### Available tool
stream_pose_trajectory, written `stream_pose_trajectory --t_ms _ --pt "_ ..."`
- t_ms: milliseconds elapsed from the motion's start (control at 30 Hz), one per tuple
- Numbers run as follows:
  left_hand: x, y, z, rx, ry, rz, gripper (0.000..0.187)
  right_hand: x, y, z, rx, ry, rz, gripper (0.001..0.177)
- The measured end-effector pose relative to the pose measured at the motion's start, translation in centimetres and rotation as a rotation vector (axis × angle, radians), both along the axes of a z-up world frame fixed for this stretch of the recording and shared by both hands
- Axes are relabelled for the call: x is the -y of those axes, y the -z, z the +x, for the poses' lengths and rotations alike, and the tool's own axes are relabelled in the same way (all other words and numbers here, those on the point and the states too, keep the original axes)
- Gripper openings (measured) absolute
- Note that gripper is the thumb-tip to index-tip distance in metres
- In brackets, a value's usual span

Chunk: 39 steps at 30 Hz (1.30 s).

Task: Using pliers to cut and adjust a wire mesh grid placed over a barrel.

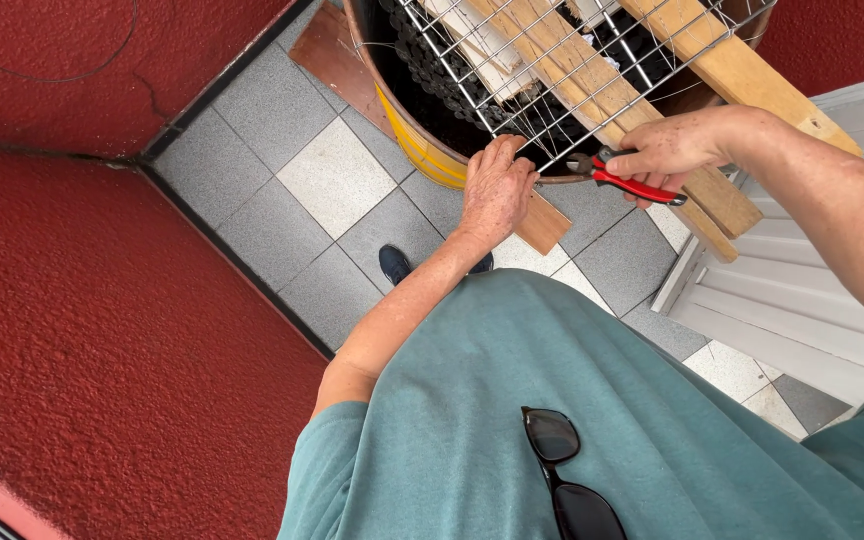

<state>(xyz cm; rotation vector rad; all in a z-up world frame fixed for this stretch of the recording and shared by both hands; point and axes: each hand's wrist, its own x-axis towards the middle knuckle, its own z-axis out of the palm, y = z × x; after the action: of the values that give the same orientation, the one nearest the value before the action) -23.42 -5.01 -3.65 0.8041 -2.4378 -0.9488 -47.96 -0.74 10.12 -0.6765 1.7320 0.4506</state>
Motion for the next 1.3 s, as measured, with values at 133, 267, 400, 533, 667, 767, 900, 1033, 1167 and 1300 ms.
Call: stream_pose_trajectory --t_ms 133,267,400,533,667,767,900,1033,1167,1300 --pt "0.5 -0.6 -0.2 0.000 -0.008 0.000 0.020 -1.7 -2.7 1.7 -0.066 -0.138 -0.041 0.068" --pt "1.0 -1.1 -0.9 0.095 0.031 0.023 0.018 -4.1 -1.6 3.0 -0.049 -0.112 -0.109 0.071" --pt "2.1 -2.1 -1.3 0.240 0.110 0.068 0.022 -7.1 2.9 3.3 0.097 0.145 -0.260 0.063" --pt "2.4 -1.9 -1.5 0.325 0.154 0.123 0.025 -7.9 2.7 4.8 0.243 0.367 -0.351 0.055" --pt "3.9 -0.6 -0.6 0.243 0.243 0.141 0.027 -8.6 3.7 5.4 0.500 0.670 -0.367 0.047" --pt "4.7 0.5 0.4 0.160 0.358 0.134 0.022 -10.0 4.4 6.1 0.623 0.806 -0.372 0.046" --pt "5.7 -0.7 0.9 0.051 0.527 0.023 0.051 -11.2 5.5 6.8 0.708 0.846 -0.405 0.047" --pt "5.1 -0.7 1.0 0.115 0.503 0.032 0.049 -10.9 4.5 9.3 0.642 0.766 -0.431 0.046" --pt "4.9 0.0 0.8 0.124 0.424 -0.014 0.034 -11.4 5.7 11.1 0.407 0.632 -0.506 0.043" --pt "5.1 -0.3 0.9 0.149 0.442 -0.105 0.041 -11.7 6.8 12.5 0.205 0.559 -0.555 0.038"
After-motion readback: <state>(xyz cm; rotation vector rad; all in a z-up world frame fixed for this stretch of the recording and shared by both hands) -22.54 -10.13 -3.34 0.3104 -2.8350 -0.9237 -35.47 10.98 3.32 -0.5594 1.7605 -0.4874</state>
